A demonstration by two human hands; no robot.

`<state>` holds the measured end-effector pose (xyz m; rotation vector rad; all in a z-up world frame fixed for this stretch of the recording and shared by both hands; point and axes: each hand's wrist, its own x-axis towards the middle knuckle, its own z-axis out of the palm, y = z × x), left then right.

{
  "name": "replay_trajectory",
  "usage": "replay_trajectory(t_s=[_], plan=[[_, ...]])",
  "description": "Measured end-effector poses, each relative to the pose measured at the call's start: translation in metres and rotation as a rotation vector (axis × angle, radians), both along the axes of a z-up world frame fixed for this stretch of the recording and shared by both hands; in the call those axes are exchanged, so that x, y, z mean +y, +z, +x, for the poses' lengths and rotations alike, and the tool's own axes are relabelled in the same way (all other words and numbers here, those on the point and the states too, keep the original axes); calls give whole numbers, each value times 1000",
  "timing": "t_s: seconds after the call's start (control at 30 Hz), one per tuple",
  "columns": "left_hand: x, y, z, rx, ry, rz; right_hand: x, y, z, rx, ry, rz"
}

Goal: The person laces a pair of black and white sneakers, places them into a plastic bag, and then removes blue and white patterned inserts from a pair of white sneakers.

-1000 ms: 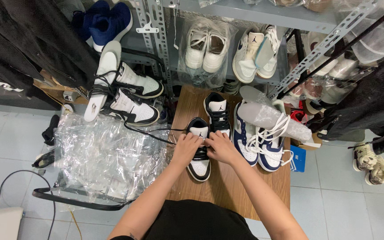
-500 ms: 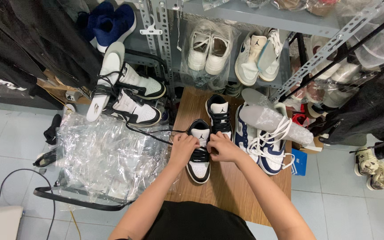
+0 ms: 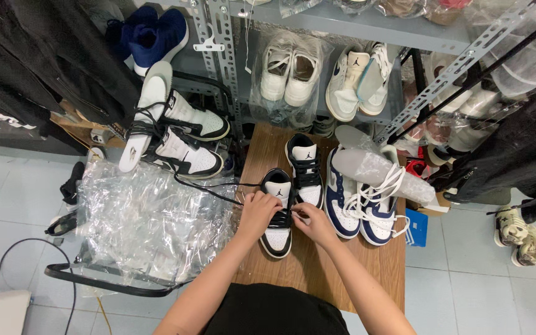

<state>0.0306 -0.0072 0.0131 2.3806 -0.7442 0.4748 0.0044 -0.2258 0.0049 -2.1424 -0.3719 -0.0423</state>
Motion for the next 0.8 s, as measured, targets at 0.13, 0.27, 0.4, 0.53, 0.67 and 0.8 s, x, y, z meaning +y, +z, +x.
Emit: replay_trajectory(t_s=[0.13,0.27,0.4,0.53,0.67,0.8], plan=[[-3,3,-1,23,3,14,0,5,5,-189,64,-184],[-5,2,-2,24,-1,-10,1,10,6,-315,99,-296],[-5,-2,-4,50,10,19,-6,12,22,-30,224,-161],[-3,-4,-1,43,24,39,-10,11,39,20,384,-177],[-2,-6,-2,43,29,59,-6,7,38,49,385,-293],[-1,-9,-4,50,21,56,-1,5,35,33,391,-298]])
